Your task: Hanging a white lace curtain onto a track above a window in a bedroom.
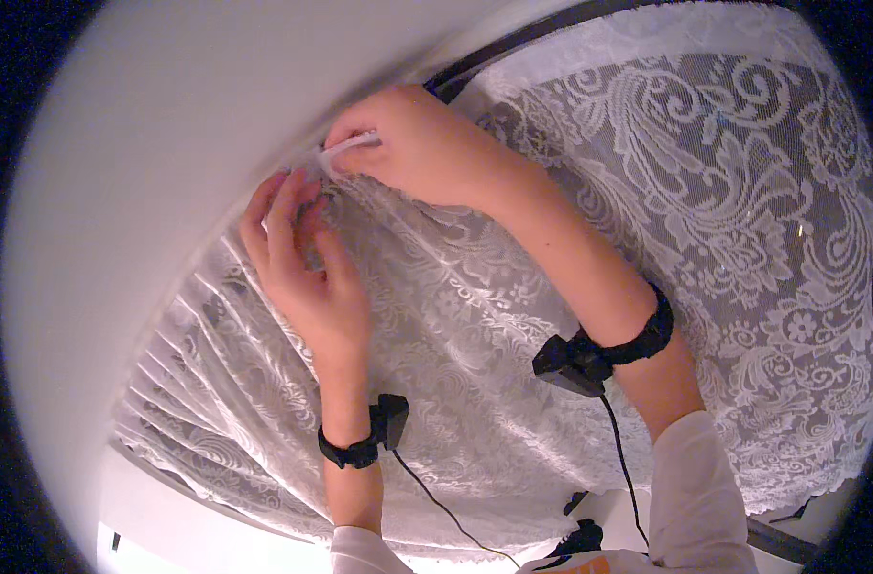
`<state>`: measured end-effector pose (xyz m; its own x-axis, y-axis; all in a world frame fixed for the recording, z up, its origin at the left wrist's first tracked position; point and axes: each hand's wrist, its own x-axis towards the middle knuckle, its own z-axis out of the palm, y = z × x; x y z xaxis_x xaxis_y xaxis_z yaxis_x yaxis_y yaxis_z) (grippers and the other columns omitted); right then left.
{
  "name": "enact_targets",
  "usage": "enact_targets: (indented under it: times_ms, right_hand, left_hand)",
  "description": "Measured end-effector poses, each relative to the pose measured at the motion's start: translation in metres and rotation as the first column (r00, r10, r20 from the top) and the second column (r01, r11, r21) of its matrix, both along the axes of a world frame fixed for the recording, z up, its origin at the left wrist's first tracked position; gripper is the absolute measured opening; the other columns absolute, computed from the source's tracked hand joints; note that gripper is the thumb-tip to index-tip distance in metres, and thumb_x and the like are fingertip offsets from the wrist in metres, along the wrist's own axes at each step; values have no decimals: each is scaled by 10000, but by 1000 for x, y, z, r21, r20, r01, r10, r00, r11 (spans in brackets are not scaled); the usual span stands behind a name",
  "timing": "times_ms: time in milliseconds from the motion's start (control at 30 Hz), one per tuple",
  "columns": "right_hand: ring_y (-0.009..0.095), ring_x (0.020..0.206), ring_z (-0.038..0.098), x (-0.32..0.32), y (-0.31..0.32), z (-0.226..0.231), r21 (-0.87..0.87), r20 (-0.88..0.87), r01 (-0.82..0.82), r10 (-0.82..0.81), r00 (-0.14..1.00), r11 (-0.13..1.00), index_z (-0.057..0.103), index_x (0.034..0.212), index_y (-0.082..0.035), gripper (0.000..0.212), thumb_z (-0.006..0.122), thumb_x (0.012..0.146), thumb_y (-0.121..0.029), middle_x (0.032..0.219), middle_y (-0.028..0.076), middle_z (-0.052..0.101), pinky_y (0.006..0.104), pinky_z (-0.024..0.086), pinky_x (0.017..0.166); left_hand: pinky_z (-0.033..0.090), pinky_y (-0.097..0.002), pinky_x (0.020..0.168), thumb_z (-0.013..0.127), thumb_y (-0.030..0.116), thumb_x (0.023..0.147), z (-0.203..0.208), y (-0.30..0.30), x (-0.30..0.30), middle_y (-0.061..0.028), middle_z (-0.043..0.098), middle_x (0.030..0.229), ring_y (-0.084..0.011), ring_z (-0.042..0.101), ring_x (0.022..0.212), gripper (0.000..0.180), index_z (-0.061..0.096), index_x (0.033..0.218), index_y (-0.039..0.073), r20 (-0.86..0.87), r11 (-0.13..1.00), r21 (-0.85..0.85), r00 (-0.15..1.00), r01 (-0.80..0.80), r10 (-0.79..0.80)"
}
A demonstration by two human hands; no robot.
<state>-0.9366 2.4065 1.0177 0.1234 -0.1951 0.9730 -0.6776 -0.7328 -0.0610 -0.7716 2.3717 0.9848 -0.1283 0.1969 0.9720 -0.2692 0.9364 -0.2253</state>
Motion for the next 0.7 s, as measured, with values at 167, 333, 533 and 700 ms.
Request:
enact_targets:
  times_ms: [167,333,533,700]
  right_hand:
    - [226,803,677,-1,-9,1,4,-9,-49,50,999,999,683,991,10,205,639,841,-123,874,154,708,329,515,757]
    - [193,807,680,8,-32,-7,-351,74,-318,364,928,881,697,986,8,184,626,837,-72,845,134,717,317,519,789]
    - [185,996,636,-5,-22,0,144,39,-148,144,989,978,651,1147,-28,275,624,892,-127,1105,111,682,314,494,882]
    - [305,755,689,11,-40,-2,-247,272,-113,181,945,962,715,811,-35,118,700,736,-124,783,155,695,383,543,717]
  left_hand:
    - [519,-318,836,473,-71,844,-2,-5,-4,-161,521,1240,-232,617,993,355,578,1182,-40,-48,995,33,995,93,-91]
    - [511,-314,857,499,-44,883,1,7,-1,-147,545,1242,-224,624,997,345,539,1225,-29,-12,958,140,968,252,-252]
    - [515,-319,808,489,-64,852,-2,-13,-8,-167,554,1233,-238,626,999,337,579,1175,-32,-8,992,84,996,92,-92]
    - [513,-342,794,504,-57,839,7,-15,-12,-190,546,1250,-267,627,962,361,578,1191,-26,45,969,-156,979,-191,200]
